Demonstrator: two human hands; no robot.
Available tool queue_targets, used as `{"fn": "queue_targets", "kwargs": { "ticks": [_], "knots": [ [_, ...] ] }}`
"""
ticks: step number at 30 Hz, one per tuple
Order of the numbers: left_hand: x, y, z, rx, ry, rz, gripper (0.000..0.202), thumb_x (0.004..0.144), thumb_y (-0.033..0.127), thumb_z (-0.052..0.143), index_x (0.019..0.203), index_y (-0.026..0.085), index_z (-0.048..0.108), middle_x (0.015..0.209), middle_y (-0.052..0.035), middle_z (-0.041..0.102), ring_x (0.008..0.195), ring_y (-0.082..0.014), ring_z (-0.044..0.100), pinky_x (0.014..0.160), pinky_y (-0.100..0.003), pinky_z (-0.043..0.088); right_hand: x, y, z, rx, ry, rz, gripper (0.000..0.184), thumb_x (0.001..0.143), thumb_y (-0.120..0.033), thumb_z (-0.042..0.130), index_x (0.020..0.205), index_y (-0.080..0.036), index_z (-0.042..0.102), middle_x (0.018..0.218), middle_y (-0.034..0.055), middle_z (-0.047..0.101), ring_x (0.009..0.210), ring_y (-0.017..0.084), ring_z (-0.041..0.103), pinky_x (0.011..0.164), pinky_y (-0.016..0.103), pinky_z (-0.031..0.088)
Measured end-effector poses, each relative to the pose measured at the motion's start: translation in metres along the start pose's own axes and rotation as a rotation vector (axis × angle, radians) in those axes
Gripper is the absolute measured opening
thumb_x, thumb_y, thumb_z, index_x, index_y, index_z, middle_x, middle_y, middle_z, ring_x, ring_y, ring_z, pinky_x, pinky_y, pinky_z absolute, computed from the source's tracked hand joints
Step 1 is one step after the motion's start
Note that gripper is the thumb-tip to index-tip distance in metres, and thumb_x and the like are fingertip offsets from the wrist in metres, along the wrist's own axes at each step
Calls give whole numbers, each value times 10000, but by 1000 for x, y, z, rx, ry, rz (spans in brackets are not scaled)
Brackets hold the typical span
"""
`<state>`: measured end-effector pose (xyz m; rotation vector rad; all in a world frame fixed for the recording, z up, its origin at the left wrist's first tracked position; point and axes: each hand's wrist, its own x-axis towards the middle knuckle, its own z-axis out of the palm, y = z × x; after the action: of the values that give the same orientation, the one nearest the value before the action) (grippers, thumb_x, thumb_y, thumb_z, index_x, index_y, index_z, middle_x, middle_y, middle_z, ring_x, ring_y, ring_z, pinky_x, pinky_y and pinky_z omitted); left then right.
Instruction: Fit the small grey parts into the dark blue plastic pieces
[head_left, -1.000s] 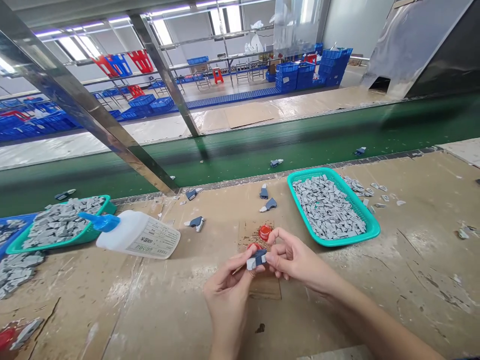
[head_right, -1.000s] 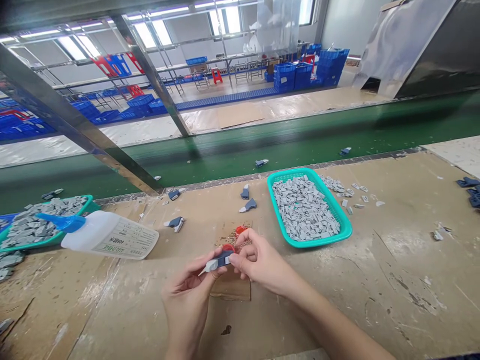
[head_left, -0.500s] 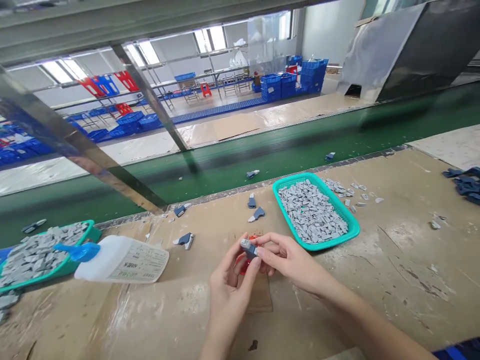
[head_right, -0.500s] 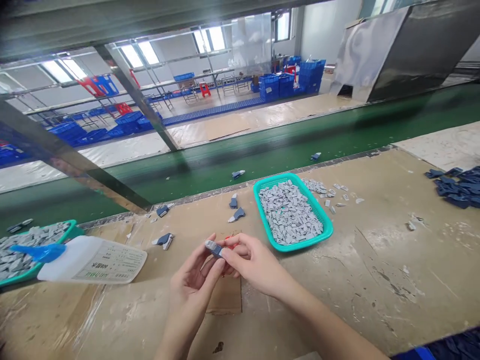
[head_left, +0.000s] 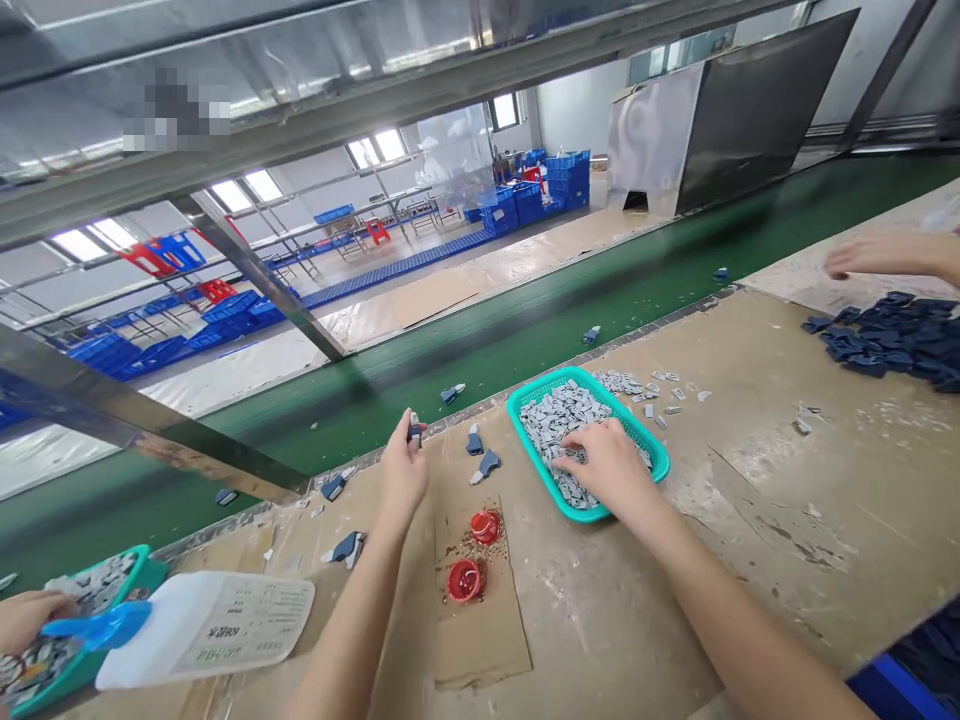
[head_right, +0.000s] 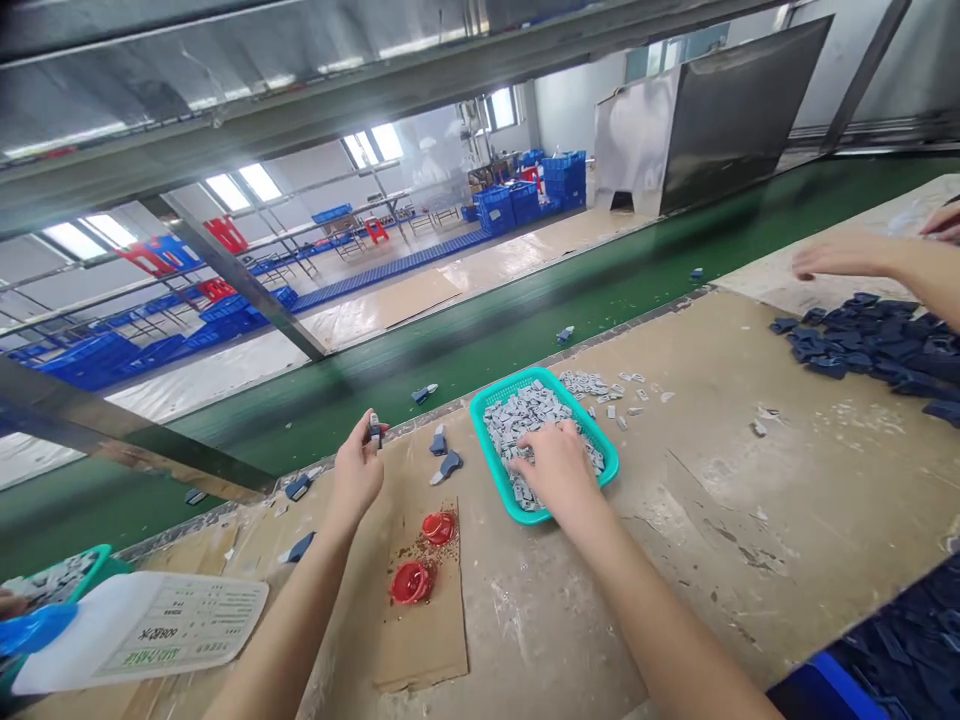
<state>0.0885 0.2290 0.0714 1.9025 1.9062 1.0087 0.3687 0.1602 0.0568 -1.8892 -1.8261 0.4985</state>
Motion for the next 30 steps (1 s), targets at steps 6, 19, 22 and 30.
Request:
{"fn": "queue_targets", "kwargs": {
  "ticks": [6,19,22,30],
  "knots": [
    [62,-42,13,296,-53,-8,434,871,255,536,1282,144,450,1156,-127,559,1058,-255,546,895,-473,443,2,-9,8,-33,-7,65,133,748,-336,715,794,-212,724,783,77,674,960,305,493,685,325,332],
    [92,-31,33,499,-122,153,305,868,309,552,1127,146,558,1169,-97,558,1067,-241,538,901,-476,438,-6,-24,12,-156,87,111,116,799,-261,640,806,-167,707,884,155,652,993,360,473,819,434,336],
    [89,-18,27,457,-154,204,273,863,307,560,1078,140,575,1122,-88,576,1032,-230,551,886,-465,444,-5,-21,13,-50,100,105,51,772,-201,652,792,-166,684,871,146,652,971,359,483,814,440,344],
    [1,55,-11,85,-116,348,254,930,272,379,1133,222,523,1132,-80,573,1056,-196,536,893,-317,459,-11,-24,0,394,134,8,224,923,-292,444,946,-202,647,863,54,659,775,209,582,656,283,432]
  ]
}}
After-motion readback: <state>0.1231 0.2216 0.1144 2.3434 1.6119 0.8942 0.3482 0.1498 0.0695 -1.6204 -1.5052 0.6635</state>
